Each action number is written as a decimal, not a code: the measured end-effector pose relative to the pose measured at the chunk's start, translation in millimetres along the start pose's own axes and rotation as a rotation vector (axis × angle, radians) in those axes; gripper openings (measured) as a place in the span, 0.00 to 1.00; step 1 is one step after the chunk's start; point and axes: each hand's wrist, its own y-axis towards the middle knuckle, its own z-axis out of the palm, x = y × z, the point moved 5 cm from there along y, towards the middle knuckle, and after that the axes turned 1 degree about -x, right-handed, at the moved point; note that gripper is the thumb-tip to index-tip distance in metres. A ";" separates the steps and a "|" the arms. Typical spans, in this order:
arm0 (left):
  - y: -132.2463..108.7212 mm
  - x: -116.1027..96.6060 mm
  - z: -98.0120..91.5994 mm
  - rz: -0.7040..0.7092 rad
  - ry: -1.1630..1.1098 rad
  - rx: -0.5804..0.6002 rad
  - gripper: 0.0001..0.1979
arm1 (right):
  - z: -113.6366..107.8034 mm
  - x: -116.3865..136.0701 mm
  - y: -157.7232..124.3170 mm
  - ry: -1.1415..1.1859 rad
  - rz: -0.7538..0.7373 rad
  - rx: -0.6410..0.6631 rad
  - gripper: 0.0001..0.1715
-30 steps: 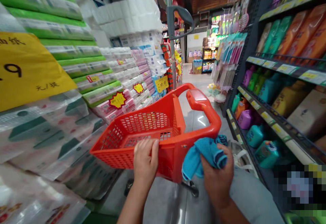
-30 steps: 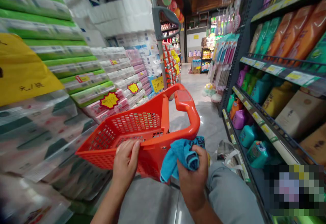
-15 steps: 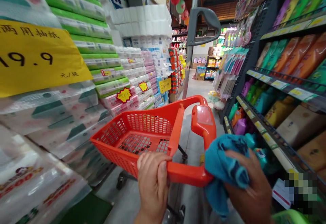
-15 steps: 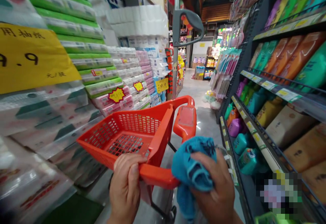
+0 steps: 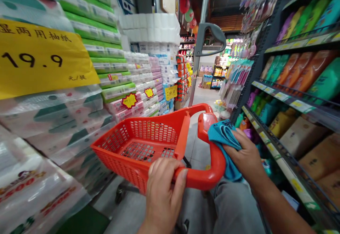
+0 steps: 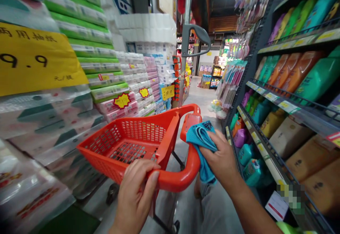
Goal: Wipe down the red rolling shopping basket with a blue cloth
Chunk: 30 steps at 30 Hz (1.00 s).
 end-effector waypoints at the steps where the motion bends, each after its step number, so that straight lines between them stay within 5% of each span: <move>1: -0.6 1.4 0.3 -0.001 0.007 0.005 0.08 | -0.2 2.4 3.1 -0.005 -0.022 0.037 0.11; 6: -9.1 8.4 -0.6 0.017 0.042 -0.001 0.12 | 3.1 12.4 25.3 -0.038 -0.251 0.309 0.13; 11: -9.4 8.1 0.0 0.038 0.047 0.011 0.13 | 18.9 -20.6 86.5 -0.198 -0.195 0.432 0.14; 16: -8.2 8.1 1.7 0.024 0.049 0.042 0.13 | 35.8 -14.8 107.6 -0.008 -0.359 0.723 0.16; 21: -8.8 8.4 1.5 0.017 0.051 0.026 0.17 | 40.2 -32.0 122.3 -0.308 -0.198 0.503 0.15; 27: -13.9 9.4 -1.8 0.037 0.049 0.021 0.17 | 29.8 2.5 82.1 -0.086 -0.440 0.596 0.17; 30: -14.1 7.3 -3.8 0.055 0.035 -0.001 0.18 | 26.1 -4.7 84.3 -0.146 -0.373 0.507 0.17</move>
